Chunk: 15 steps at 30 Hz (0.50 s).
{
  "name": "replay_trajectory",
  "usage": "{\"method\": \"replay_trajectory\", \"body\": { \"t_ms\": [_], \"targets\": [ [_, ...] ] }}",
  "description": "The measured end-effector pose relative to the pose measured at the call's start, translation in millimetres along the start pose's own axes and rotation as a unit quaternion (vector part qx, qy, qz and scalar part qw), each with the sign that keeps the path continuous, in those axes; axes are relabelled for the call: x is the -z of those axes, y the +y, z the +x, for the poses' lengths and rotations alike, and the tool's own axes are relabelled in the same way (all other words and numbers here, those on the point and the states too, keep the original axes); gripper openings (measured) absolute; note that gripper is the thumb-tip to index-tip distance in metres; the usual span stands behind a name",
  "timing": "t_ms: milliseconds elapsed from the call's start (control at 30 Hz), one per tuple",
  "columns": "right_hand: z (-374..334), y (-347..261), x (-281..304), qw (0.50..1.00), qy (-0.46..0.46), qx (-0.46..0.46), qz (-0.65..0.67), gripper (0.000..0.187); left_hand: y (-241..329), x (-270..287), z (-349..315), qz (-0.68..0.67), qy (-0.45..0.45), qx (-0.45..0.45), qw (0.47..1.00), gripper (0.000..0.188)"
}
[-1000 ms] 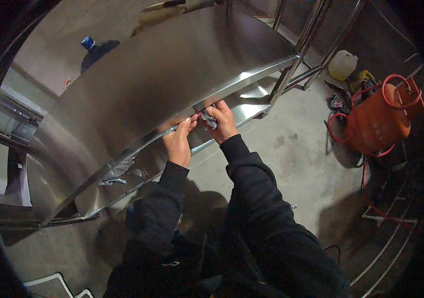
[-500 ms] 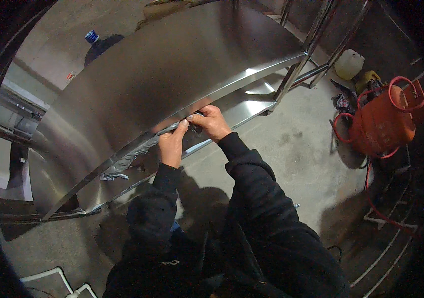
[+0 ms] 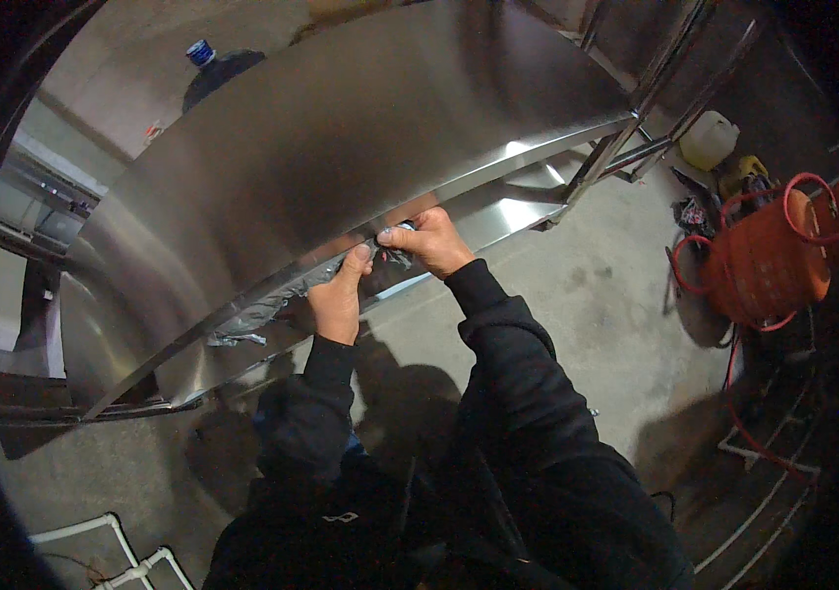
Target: The person lifts a large stainless steel tabletop and places it onto a metal frame. They then peel off protective film from the tabletop's edges by hand.
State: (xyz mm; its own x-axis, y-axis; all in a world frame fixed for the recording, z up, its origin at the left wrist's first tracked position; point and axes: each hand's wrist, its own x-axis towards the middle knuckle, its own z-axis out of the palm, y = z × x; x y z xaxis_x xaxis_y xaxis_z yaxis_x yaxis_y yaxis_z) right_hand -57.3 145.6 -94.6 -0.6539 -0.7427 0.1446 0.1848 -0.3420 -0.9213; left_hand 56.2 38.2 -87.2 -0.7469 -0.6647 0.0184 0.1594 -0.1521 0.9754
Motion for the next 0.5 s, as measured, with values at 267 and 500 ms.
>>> {"method": "replay_trajectory", "body": {
  "t_ms": [267, 500],
  "targets": [
    [1.1, 36.6, -14.9, 0.964, -0.045, 0.021, -0.262, 0.014, -19.9, 12.4, 11.8, 0.167, 0.047, -0.058, 0.983, 0.014],
    [2.6, 34.8, -10.8, 0.997, 0.044, -0.065, 0.029, 0.023, -6.8, 48.6, 1.2, 0.047, -0.060, 0.045, 0.996, 0.020]
  ]
}}
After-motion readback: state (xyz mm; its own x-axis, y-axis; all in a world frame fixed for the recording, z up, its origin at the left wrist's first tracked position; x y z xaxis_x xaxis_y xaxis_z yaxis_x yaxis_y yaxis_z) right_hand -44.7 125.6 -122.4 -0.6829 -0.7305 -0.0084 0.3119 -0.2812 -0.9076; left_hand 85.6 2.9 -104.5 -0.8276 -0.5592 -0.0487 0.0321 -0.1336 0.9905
